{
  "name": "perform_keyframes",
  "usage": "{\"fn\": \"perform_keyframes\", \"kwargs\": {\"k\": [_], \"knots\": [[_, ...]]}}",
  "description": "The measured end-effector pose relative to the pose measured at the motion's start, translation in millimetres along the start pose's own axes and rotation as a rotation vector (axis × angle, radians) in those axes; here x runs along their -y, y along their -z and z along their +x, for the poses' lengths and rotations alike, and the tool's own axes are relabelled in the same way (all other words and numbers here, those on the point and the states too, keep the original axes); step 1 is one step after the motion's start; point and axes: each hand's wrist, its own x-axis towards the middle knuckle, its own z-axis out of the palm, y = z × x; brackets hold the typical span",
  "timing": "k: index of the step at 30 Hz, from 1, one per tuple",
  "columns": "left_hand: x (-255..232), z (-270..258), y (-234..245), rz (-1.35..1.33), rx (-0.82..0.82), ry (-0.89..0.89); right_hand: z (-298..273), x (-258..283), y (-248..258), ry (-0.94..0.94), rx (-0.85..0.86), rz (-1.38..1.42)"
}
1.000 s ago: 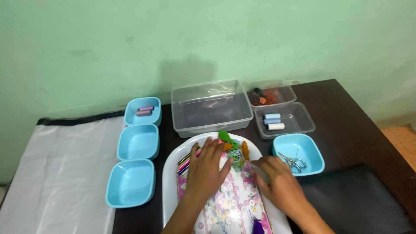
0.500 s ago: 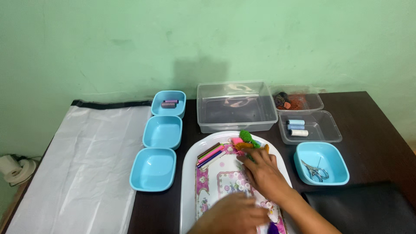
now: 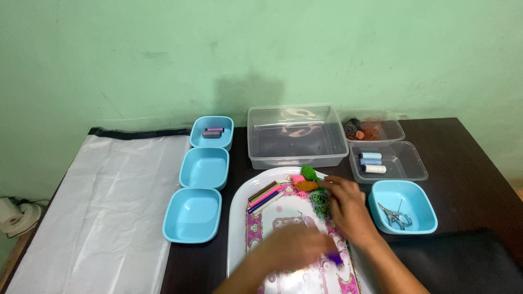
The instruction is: The person empties a black pouch onto a tray, then sorts sewing supplies including thread spools, buttons, and yarn into small blue bowls and clear plastic containers. They also place scissors and a needle into a separate blue bowl.
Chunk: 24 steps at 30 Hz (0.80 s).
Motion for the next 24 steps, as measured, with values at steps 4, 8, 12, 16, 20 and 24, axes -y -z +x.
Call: {"fn": "perform_keyframes", "kwargs": {"k": [4, 8, 12, 16, 20, 24], "knots": [[45, 20, 35, 0.131, -0.290, 0.361, -2, -9, -4, -0.093, -0.087, 0.091], [67, 36, 46, 0.227, -0.451, 0.606, -1, -6, -8, -0.111, -0.035, 0.071], [75, 40, 40, 0.192, -0.399, 0.700, 1, 0, -11, -0.131, -0.014, 0.052], [78, 46, 37, 0.147, -0.365, 0.753, 1, 1, -10, -0.140, -0.009, 0.043], [74, 44, 39, 0.098, -0.378, 0.781, 2, 0, -8, -0.131, -0.017, 0.035], [70, 43, 45, 0.109, -0.417, 0.744, 3, 2, -7, -0.102, 0.004, 0.017]]}}
